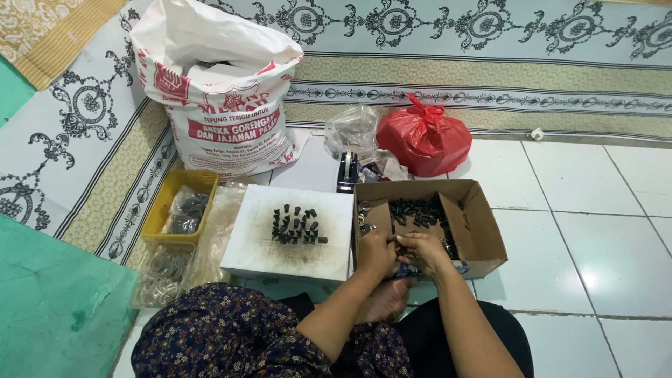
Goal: The person sits on the floor and repeatedly picks up small black plastic parts and metal rings from a cardboard box. They connect the parts by hand and place the assembled units onto a white foam board. The process continues with the person handling the components one at a time.
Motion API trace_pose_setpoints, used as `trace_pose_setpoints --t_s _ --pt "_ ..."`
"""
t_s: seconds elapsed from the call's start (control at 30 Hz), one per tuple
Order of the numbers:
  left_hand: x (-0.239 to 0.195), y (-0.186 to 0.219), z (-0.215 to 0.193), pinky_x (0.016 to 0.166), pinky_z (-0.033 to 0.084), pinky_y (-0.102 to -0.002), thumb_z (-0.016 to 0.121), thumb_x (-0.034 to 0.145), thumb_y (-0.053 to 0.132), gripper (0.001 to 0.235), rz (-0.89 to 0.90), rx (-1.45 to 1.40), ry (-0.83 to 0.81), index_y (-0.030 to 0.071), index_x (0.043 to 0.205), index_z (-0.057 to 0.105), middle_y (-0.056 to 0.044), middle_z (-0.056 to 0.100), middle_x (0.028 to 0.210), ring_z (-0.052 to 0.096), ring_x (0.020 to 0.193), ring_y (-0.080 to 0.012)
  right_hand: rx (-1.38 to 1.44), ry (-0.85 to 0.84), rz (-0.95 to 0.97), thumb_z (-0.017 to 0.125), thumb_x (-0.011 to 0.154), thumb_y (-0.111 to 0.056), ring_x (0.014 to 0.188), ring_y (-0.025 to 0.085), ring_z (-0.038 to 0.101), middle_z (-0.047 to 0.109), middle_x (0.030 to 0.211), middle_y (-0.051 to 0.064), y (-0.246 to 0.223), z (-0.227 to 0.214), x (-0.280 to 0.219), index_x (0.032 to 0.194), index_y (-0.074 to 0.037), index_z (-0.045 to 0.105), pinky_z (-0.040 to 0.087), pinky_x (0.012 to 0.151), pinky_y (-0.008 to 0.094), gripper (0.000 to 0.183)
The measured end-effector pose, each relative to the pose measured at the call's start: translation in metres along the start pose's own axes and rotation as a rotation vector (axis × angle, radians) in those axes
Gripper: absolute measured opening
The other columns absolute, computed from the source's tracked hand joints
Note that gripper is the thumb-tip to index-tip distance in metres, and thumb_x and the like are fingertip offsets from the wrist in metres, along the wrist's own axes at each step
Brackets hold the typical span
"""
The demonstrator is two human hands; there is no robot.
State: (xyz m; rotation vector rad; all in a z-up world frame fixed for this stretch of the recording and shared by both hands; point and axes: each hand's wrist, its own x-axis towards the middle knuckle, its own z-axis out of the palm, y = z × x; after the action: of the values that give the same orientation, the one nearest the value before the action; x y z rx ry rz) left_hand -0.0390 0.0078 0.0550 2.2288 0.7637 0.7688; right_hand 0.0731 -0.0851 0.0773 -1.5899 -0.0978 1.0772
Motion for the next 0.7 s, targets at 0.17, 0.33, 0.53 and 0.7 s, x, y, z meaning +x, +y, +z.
trace_pose_setpoints --t_s 0.17,0.33,0.53,0.7 --pt "0.000 0.003 -0.004 0.055 0.058 -0.035 0.078 0.076 0.004 0.008 -0.036 -0.043 -0.003 -0.003 0.074 0.074 -0.017 0.065 0.060 0.070 0.064 -0.0346 -0.117 0.034 -0.127 0.078 0.089 -0.011 0.104 0.030 0.065 0.067 0.109 0.021 0.024 -0.002 0.038 0.118 0.008 0.066 0.062 0.080 0.043 0.036" --pt "0.003 -0.006 0.005 0.052 0.055 -0.031 0.076 0.075 0.005 0.008 -0.130 -0.121 0.002 0.000 0.071 0.072 -0.015 0.064 0.056 0.069 0.060 -0.0316 -0.367 0.159 -0.284 0.078 0.092 -0.012 0.096 0.034 0.072 0.072 0.100 0.024 0.011 0.009 0.025 0.109 0.005 0.075 0.066 0.068 0.046 0.024" --pt "0.004 -0.018 0.001 0.052 0.057 -0.027 0.083 0.077 0.006 0.010 -0.338 -0.321 -0.070 0.002 0.086 0.080 -0.018 0.075 0.075 0.074 0.066 -0.0266 -0.075 0.168 -0.352 0.082 0.089 -0.012 0.090 0.032 0.072 0.072 0.096 0.023 0.000 0.014 0.005 0.107 0.004 0.074 0.066 0.069 0.045 0.025" --pt "-0.010 -0.019 -0.031 0.068 0.065 -0.028 0.081 0.085 0.002 0.033 -0.597 -0.912 -0.118 -0.008 0.115 0.073 -0.027 0.073 0.102 0.075 0.078 -0.0217 0.178 0.035 -0.335 0.087 0.078 -0.004 0.085 0.025 0.073 0.069 0.088 0.015 -0.012 0.015 -0.008 0.100 0.002 0.073 0.066 0.075 0.037 0.026"
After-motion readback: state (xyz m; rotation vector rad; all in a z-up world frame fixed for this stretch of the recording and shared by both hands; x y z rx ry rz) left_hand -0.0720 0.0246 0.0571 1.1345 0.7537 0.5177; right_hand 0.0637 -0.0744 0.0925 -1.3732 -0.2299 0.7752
